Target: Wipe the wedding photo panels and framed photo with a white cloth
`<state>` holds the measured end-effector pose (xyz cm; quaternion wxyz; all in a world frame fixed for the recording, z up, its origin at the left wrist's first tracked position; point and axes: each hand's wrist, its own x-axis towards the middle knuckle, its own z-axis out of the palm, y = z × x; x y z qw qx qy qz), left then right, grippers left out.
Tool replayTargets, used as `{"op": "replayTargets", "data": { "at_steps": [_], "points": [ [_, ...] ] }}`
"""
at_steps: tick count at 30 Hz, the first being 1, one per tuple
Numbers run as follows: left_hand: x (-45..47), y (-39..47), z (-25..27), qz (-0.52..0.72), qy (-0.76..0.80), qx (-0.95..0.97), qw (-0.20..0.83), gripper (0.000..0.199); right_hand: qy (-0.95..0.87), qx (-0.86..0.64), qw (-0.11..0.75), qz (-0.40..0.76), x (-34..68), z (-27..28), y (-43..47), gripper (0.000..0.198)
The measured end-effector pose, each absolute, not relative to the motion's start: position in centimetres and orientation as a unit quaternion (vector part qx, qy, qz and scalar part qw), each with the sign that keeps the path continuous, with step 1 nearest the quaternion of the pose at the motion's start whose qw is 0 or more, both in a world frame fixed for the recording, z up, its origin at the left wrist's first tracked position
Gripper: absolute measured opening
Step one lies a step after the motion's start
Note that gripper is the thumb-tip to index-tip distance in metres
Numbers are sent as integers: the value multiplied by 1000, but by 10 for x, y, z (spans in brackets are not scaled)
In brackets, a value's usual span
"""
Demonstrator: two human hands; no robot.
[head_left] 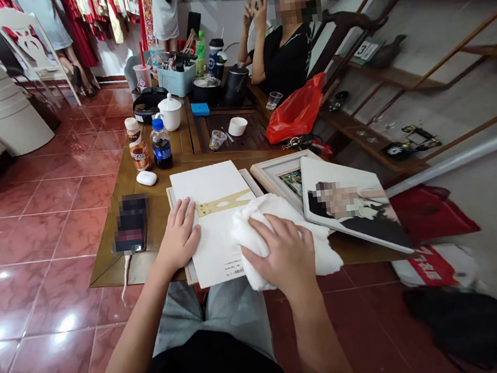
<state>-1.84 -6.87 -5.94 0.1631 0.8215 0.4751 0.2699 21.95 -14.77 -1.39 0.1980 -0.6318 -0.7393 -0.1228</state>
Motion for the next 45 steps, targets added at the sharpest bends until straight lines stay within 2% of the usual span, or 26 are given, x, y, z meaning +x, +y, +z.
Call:
{"op": "replayTargets", "data": {
  "at_steps": [3,12,21,30,40,45],
  "points": [
    [-18,-69,-60,273,474,822,160,58,-743,-634,175,-124,216,-11,-142,47],
    [-21,-68,-58,268,463,828,168,60,-841,-519,152,8,184,-2,-136,56],
    [-20,-69,-58,262,474,823,173,59,-719,-675,150,-65,222,-7,-103,54],
    [-21,-69,-57,265,460,828,179,59,-857,-501,121,-3,187,-3,-102,59],
    [-19,-69,-60,265,476,821,173,59,-760,-640,105,-25,213,9,-75,54],
    [-20,-70,-57,261,471,824,176,58,-830,-550,89,-2,194,8,-76,58]
  ]
}}
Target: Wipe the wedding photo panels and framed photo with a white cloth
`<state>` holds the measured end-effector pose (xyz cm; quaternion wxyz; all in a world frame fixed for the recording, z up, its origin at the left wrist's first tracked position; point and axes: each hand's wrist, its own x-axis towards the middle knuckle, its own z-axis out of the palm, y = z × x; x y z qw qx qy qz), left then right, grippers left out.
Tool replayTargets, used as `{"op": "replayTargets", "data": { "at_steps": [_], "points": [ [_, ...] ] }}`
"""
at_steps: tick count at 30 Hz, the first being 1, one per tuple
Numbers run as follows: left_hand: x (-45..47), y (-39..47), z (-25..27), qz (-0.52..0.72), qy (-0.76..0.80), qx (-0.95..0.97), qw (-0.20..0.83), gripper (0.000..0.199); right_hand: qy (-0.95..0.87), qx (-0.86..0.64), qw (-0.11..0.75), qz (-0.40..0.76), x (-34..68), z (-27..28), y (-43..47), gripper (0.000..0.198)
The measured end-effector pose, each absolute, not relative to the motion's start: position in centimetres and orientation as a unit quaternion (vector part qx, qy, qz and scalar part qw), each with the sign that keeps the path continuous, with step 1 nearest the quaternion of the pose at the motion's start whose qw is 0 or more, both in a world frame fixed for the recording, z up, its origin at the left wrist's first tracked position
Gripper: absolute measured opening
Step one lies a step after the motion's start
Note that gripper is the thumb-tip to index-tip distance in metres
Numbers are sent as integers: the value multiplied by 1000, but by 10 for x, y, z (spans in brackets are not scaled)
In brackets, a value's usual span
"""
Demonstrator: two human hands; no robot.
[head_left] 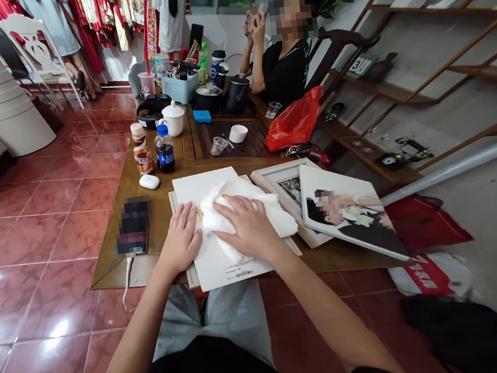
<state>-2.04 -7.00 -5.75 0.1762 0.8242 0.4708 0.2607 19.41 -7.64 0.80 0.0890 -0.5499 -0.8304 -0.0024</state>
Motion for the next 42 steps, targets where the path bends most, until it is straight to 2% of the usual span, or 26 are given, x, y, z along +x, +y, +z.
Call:
{"op": "replayTargets", "data": {
  "at_steps": [5,13,22,32,39,42],
  "points": [
    [-20,-70,-56,264,466,826,177,54,-873,-483,60,8,188,13,-70,59],
    [-19,-69,-58,266,473,822,169,58,-788,-612,67,-23,220,18,-36,56],
    [-20,-69,-58,267,467,827,166,58,-870,-490,53,18,200,15,-30,58],
    [-19,-69,-59,270,475,821,167,58,-782,-621,57,-9,214,18,4,58],
    [-19,-69,-60,277,469,823,160,57,-879,-471,69,18,187,10,1,59],
    [-19,-69,-60,275,469,824,160,57,-875,-478,68,33,186,13,3,57]
  ]
}}
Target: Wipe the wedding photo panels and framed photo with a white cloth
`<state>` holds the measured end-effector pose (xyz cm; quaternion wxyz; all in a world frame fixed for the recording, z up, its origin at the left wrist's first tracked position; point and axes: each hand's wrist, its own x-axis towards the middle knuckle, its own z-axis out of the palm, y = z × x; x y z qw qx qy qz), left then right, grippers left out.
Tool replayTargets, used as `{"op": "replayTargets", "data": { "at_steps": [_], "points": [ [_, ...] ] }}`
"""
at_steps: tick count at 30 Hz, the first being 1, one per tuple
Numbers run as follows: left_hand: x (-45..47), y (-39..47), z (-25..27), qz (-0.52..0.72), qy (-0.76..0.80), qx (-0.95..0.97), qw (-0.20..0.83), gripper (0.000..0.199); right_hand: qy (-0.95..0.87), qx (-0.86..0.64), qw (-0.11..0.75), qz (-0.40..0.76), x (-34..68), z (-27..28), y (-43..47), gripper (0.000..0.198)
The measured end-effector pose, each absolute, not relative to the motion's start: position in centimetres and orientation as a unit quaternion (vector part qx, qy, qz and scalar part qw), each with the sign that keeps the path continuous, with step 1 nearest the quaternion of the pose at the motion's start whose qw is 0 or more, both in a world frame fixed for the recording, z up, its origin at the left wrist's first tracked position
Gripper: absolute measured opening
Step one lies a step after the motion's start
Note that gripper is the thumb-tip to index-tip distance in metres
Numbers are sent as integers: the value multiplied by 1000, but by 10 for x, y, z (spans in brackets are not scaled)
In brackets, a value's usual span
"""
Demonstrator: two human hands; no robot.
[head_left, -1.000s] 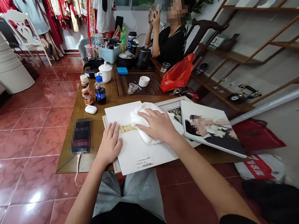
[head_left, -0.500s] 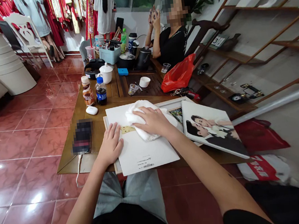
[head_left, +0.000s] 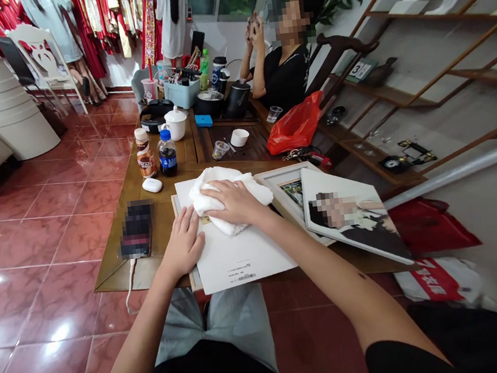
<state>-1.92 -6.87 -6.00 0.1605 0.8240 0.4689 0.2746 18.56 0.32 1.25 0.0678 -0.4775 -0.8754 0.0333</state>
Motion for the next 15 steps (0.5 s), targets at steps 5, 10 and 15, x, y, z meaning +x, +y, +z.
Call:
{"op": "replayTargets", "data": {
  "at_steps": [5,10,15],
  "points": [
    [-20,-69,-60,271,471,824,162,59,-779,-623,58,34,182,18,13,59],
    [-19,-69,-59,267,475,823,163,57,-806,-586,63,58,162,19,22,62],
    [-17,-70,-52,269,475,823,155,42,-876,-471,51,91,139,21,25,58]
  ]
}}
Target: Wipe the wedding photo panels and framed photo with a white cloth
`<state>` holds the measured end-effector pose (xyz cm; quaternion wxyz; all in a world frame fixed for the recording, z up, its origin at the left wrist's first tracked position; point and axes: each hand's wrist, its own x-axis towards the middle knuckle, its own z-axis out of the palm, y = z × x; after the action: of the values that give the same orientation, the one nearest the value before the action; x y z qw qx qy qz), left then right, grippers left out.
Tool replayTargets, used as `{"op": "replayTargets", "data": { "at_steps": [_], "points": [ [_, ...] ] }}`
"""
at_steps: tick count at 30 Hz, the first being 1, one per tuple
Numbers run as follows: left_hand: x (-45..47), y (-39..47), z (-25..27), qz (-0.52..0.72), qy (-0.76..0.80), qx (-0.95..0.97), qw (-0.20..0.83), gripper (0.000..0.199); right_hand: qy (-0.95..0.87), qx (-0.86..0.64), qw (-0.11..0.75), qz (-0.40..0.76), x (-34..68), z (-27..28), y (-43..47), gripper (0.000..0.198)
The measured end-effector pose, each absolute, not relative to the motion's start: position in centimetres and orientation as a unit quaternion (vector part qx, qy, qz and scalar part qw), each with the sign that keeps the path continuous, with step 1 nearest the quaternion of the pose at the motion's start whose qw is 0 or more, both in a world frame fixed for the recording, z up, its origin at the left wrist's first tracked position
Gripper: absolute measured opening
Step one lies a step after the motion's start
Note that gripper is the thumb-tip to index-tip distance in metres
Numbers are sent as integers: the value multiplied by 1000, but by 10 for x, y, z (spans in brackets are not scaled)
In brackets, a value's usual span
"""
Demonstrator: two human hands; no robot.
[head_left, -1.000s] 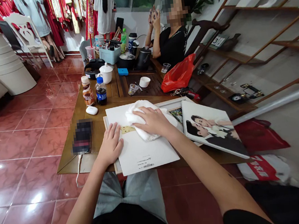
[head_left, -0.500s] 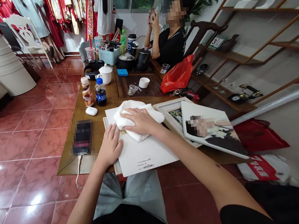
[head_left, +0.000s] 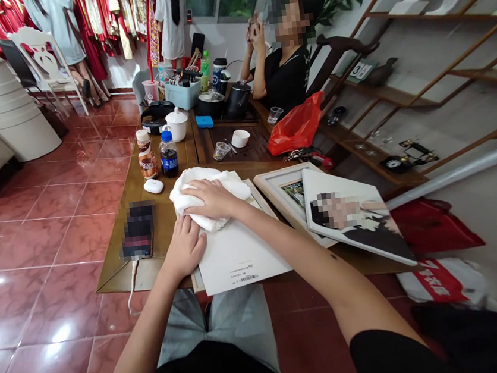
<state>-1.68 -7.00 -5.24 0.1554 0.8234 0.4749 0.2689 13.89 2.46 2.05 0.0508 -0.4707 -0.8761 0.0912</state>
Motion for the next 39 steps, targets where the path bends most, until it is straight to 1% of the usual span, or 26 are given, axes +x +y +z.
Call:
{"op": "replayTargets", "data": {
  "at_steps": [2,7,13,22,29,32,36,39],
  "points": [
    [-17,-70,-52,266,477,823,157,42,-879,-466,53,91,138,20,26,57],
    [-18,-71,-56,265,480,818,172,56,-844,-527,72,72,169,16,35,59],
    [-19,-70,-59,263,478,821,168,59,-802,-590,86,47,205,13,41,60],
    [-21,-67,-65,269,469,827,152,56,-860,-501,67,69,178,13,12,58],
    [-21,-69,-61,272,472,823,162,58,-811,-578,72,52,210,16,28,57],
    [-21,-68,-62,269,473,823,161,58,-806,-585,69,56,218,20,31,57],
    [-21,-68,-63,270,470,826,158,58,-838,-538,52,74,207,24,9,53],
    [-22,-68,-63,269,468,827,155,55,-873,-480,42,77,195,24,-16,54]
  ]
}}
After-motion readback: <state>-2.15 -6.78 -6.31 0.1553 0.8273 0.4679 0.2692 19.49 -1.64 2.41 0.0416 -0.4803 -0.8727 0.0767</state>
